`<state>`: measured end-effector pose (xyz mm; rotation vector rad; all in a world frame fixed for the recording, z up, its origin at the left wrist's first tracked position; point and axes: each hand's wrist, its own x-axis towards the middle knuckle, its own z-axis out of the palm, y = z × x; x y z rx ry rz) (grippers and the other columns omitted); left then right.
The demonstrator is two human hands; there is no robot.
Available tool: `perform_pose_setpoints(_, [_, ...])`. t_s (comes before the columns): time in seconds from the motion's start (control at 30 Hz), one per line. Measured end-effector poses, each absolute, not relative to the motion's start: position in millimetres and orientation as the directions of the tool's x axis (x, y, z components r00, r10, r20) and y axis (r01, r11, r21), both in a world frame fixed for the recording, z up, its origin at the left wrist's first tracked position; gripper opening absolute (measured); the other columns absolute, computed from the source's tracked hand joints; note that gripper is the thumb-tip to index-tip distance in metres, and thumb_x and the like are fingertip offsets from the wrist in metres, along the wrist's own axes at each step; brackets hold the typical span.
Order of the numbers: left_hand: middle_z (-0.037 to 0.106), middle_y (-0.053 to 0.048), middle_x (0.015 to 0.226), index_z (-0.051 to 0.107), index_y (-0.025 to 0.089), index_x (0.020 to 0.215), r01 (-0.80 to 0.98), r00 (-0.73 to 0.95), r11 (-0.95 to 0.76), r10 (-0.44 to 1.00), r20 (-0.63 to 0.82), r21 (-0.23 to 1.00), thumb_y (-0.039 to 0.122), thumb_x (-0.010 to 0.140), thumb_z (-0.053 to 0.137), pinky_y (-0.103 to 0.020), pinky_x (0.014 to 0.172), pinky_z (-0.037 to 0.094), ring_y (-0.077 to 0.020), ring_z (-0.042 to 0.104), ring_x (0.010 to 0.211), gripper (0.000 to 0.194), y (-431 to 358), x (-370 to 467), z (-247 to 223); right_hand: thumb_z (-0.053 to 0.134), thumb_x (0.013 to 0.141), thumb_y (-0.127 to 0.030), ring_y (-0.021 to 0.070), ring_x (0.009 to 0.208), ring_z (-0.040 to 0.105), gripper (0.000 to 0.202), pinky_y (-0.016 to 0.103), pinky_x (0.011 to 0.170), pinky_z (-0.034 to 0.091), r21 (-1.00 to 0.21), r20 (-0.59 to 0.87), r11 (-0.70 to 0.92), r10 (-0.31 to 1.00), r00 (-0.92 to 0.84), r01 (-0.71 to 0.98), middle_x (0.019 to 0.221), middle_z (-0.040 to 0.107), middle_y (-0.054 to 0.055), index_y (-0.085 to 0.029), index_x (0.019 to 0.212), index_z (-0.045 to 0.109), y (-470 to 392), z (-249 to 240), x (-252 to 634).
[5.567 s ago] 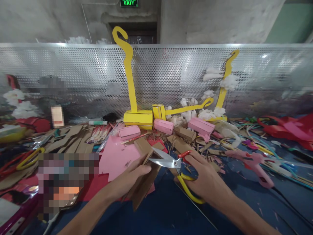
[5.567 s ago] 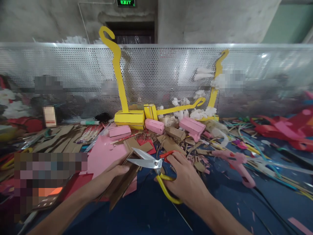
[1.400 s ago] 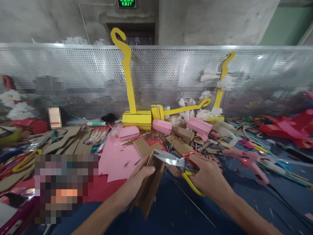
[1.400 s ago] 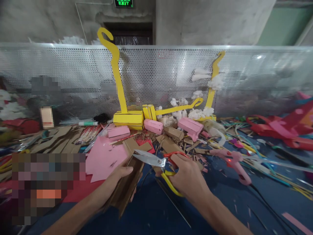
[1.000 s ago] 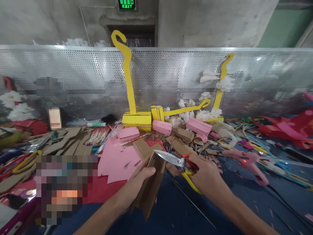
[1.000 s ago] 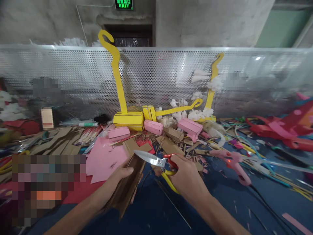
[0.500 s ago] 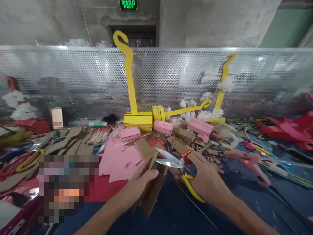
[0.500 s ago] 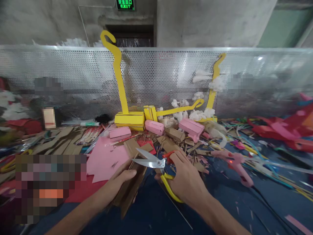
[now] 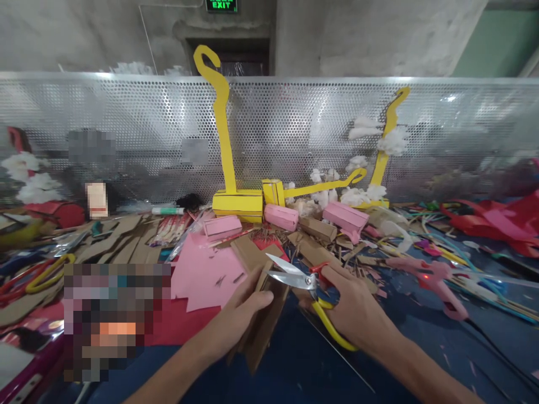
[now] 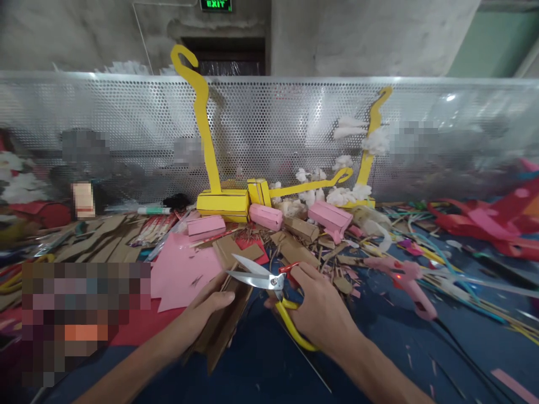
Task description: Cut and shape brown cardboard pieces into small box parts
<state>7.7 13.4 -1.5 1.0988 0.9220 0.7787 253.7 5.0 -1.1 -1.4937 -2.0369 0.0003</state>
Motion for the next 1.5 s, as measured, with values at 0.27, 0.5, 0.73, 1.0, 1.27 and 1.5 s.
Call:
perform_pose_setpoints(0.27, [0.068, -0.004, 0.092, 0.036, 0.032, 0.153, -0.083, 0.433, 0.277, 0.875, -0.215, 0.957, 0.037, 0.088, 0.061, -0.029, 0.052, 0.058, -0.0159, 0.065, 0.058, 0.07, 14.1, 8.6, -3.4, 0.072, 0.084, -0.04, 0.0258, 0.079, 0.067, 0.022, 0.034, 0.068, 0.049, -0.325, 0.487, 0.379, 0.852, -0.19, 0.866, 0.09, 0.07, 0.009, -0.022, 0.083, 0.059, 6.0, -4.7, 255.3])
perform_pose_setpoints(0.5, [0.068, -0.004, 0.088, 0.031, 0.029, 0.156, -0.085, 0.418, 0.281, 0.881, -0.222, 0.956, 0.037, 0.087, 0.062, -0.03, 0.052, 0.058, -0.0171, 0.066, 0.059, 0.077, 13.3, 8.5, -3.5, 0.072, 0.084, -0.039, 0.0247, 0.074, 0.068, 0.022, 0.032, 0.063, 0.047, -0.3, 0.526, 0.393, 0.828, -0.193, 0.869, 0.083, 0.07, 0.007, -0.022, 0.08, 0.058, 5.4, -2.6, 254.3])
perform_pose_setpoints(0.73, [0.068, -0.002, 0.084, 0.029, 0.031, 0.157, -0.091, 0.43, 0.293, 0.873, -0.228, 0.952, 0.038, 0.088, 0.06, -0.031, 0.053, 0.058, -0.0175, 0.066, 0.058, 0.077, 16.0, 8.0, -7.0, 0.073, 0.083, -0.038, 0.0231, 0.071, 0.066, 0.024, 0.032, 0.062, 0.045, -0.254, 0.566, 0.416, 0.796, -0.215, 0.873, 0.08, 0.068, 0.006, -0.022, 0.077, 0.056, 6.8, -7.3, 257.8])
perform_pose_setpoints(1.0, [0.068, -0.004, 0.088, 0.028, 0.032, 0.158, -0.114, 0.466, 0.28, 0.863, -0.197, 0.953, 0.037, 0.088, 0.061, -0.03, 0.05, 0.058, -0.0171, 0.066, 0.058, 0.078, 18.6, 5.7, -10.9, 0.065, 0.088, -0.031, 0.0273, 0.082, 0.068, 0.014, 0.036, 0.073, 0.051, -0.221, 0.625, 0.483, 0.737, -0.257, 0.848, 0.085, 0.069, 0.011, -0.019, 0.083, 0.061, 6.8, -7.1, 262.4])
perform_pose_setpoints(1.27, [0.066, -0.002, 0.084, 0.04, 0.03, 0.151, -0.108, 0.488, 0.263, 0.854, -0.179, 0.959, 0.034, 0.09, 0.058, -0.027, 0.05, 0.058, -0.0151, 0.065, 0.056, 0.063, 15.2, 8.4, -5.2, 0.066, 0.082, -0.025, 0.0266, 0.076, 0.068, 0.007, 0.035, 0.068, 0.048, -0.157, 0.601, 0.429, 0.756, -0.258, 0.89, 0.08, 0.071, 0.009, -0.019, 0.08, 0.062, 4.4, -6.7, 265.7])
perform_pose_setpoints(1.5, [0.069, -0.003, 0.087, 0.029, 0.033, 0.157, -0.159, 0.514, 0.311, 0.837, -0.19, 0.937, 0.04, 0.091, 0.06, -0.029, 0.05, 0.057, -0.0164, 0.066, 0.054, 0.073, 16.2, 5.2, -11.1, 0.068, 0.084, -0.032, 0.0174, 0.055, 0.054, 0.027, 0.028, 0.055, 0.037, -0.212, 0.63, 0.397, 0.754, -0.186, 0.893, 0.06, 0.06, 0.002, -0.023, 0.064, 0.052, 14.1, -13.7, 271.1])
